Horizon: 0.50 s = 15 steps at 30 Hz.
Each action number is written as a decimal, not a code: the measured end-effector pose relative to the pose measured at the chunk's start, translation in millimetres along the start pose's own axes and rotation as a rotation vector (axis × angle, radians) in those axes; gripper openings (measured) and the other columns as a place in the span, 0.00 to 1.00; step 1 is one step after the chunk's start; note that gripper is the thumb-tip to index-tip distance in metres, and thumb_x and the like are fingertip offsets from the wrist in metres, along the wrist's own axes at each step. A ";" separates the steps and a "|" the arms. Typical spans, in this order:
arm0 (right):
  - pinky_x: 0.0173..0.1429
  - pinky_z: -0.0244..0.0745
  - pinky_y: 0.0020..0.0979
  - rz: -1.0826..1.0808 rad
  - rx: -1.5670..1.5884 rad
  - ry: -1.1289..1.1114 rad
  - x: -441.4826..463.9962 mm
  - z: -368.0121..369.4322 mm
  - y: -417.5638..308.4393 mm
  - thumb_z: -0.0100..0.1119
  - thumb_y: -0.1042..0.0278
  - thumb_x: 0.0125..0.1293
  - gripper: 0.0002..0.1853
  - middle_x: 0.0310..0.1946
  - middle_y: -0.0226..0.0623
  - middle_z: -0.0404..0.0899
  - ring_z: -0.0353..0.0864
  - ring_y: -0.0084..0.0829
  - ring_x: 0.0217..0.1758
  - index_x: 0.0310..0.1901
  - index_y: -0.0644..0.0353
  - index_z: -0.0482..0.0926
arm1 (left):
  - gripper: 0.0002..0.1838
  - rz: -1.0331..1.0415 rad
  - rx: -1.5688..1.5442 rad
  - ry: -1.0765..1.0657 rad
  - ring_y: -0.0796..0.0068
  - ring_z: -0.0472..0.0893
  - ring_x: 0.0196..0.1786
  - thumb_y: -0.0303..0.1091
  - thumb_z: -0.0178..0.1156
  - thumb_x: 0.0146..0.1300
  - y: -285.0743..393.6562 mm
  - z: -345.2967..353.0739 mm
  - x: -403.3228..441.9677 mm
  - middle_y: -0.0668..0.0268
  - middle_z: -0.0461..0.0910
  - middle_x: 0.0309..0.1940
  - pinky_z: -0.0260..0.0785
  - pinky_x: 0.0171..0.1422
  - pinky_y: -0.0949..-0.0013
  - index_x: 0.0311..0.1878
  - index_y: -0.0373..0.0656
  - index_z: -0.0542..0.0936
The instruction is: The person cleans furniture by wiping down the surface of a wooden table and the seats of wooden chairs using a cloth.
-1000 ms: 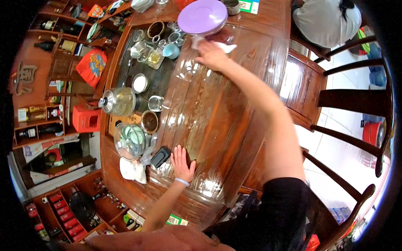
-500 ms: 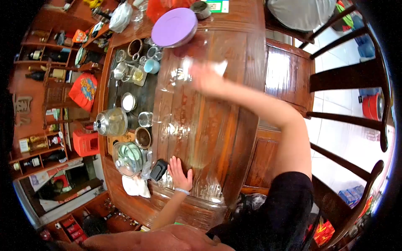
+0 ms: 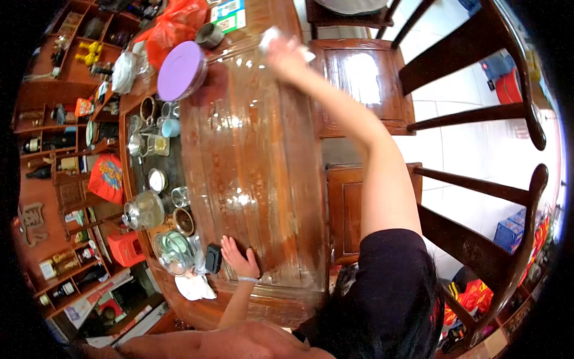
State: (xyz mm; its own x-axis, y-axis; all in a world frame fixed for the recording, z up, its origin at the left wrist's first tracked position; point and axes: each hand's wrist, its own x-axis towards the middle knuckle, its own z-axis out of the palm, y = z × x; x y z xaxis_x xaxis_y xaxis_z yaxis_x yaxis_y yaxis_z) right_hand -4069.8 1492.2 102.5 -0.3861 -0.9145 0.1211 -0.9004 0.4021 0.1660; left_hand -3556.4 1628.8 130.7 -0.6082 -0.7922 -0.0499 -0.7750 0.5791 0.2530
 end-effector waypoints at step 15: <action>0.40 0.76 0.28 0.462 1.533 0.229 -404.6 -35.9 -31.7 0.43 0.78 0.60 0.12 0.38 0.38 0.77 0.77 0.29 0.37 0.43 0.61 0.74 | 0.31 0.031 0.027 0.080 0.53 0.47 0.69 0.48 0.39 0.66 2.5 10.5 -1.5 0.52 0.49 0.67 0.34 0.70 0.53 0.64 0.34 0.54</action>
State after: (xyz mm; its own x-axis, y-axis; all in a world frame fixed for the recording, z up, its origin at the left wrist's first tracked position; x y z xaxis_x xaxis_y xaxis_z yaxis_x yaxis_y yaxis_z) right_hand -3877.8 1851.1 83.4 -0.7572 -0.6519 0.0401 -0.1194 0.0778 -0.9898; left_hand -3559.2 1633.5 121.3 -0.6170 -0.7862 0.0348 -0.7613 0.6075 0.2266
